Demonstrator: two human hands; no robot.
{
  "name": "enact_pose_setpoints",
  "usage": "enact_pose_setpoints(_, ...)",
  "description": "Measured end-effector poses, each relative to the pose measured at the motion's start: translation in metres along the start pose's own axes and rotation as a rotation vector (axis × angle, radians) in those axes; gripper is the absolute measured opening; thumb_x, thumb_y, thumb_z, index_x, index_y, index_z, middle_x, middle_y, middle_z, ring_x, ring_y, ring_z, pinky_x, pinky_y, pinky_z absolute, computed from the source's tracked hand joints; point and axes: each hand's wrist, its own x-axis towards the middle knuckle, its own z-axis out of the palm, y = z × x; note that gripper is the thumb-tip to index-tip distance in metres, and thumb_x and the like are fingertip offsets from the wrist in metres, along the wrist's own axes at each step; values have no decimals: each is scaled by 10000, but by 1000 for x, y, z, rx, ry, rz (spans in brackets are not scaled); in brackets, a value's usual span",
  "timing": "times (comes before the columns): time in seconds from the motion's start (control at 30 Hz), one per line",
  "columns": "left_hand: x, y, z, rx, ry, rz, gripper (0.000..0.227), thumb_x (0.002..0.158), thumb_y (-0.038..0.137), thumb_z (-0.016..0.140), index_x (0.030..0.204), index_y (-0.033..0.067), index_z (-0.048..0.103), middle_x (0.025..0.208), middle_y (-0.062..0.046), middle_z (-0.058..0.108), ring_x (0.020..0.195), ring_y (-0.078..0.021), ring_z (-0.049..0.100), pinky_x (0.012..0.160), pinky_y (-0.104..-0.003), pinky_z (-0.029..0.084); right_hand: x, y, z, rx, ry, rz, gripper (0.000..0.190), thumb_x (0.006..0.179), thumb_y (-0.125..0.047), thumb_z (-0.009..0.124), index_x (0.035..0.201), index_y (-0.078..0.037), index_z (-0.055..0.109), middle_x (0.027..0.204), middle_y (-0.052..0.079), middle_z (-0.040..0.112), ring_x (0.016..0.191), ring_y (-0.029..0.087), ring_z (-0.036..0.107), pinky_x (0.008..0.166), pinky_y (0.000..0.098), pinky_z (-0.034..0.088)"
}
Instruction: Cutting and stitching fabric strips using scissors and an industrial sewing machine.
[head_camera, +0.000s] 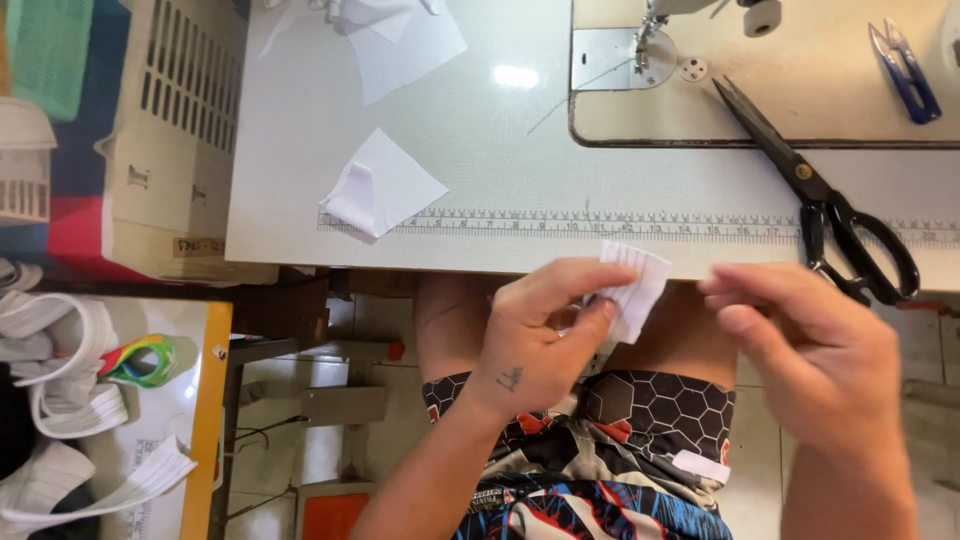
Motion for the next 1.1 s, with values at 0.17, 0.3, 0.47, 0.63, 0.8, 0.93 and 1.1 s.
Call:
enact_pose_setpoints(0.17,-4,2,10,67,-59,78,367,1090,-37,748,1375,191,787,1400,-64,788,1204,-175,782,879,-259,650,9,-6,28,202,22,4,198,1051,-21,752,1227,66,774,1135,164,806,1021,202,734,933,287,581)
enact_pose_setpoints(0.3,13,-4,7,251,-25,274,258,1122,53,766,1367,133,783,1336,-119,803,1163,-267,845,1081,-374,697,26,0,30,193,-25,72,69,1051,-36,802,1070,30,811,1004,104,834,916,144,739,859,255,608)
enact_pose_setpoints(0.47,118,-97,8,520,-25,337,250,1131,180,693,1362,186,789,1178,-110,857,1116,-355,834,969,-517,664,127,60,51,-204,66,120,140,1092,-275,861,1172,-165,897,999,40,839,944,168,772,893,365,590)
enact_pose_setpoints(0.63,198,-122,16,948,-6,289,339,1085,189,588,1350,159,796,1120,-79,868,1024,-359,766,919,-556,562,203,108,59,-402,135,-228,105,1104,-184,815,1127,-127,901,1022,4,872,900,163,771,842,368,588)
enact_pose_setpoints(0.8,217,-137,11,1093,120,400,121,1013,274,753,1132,258,769,1162,-42,689,1046,-339,637,941,-525,507,203,125,66,-576,98,-341,300,1193,-229,742,1433,-103,871,1149,145,670,1093,376,642,982,495,531)
enact_pose_setpoints(0.93,217,-130,8,1133,141,346,186,1052,430,722,1146,301,819,1276,-63,703,1214,-362,617,1048,-592,473,204,133,74,-691,133,-443,302,1158,-219,794,1424,-115,890,1177,139,602,1103,427,589,1016,547,549)
enact_pose_setpoints(1.1,226,-133,9,1188,111,259,271,1075,481,684,1315,368,737,1380,-60,680,1318,-367,584,1090,-685,451,209,128,76,-747,146,-372,378,1139,-274,766,1495,-188,857,1127,124,582,1070,418,601,920,557,584)
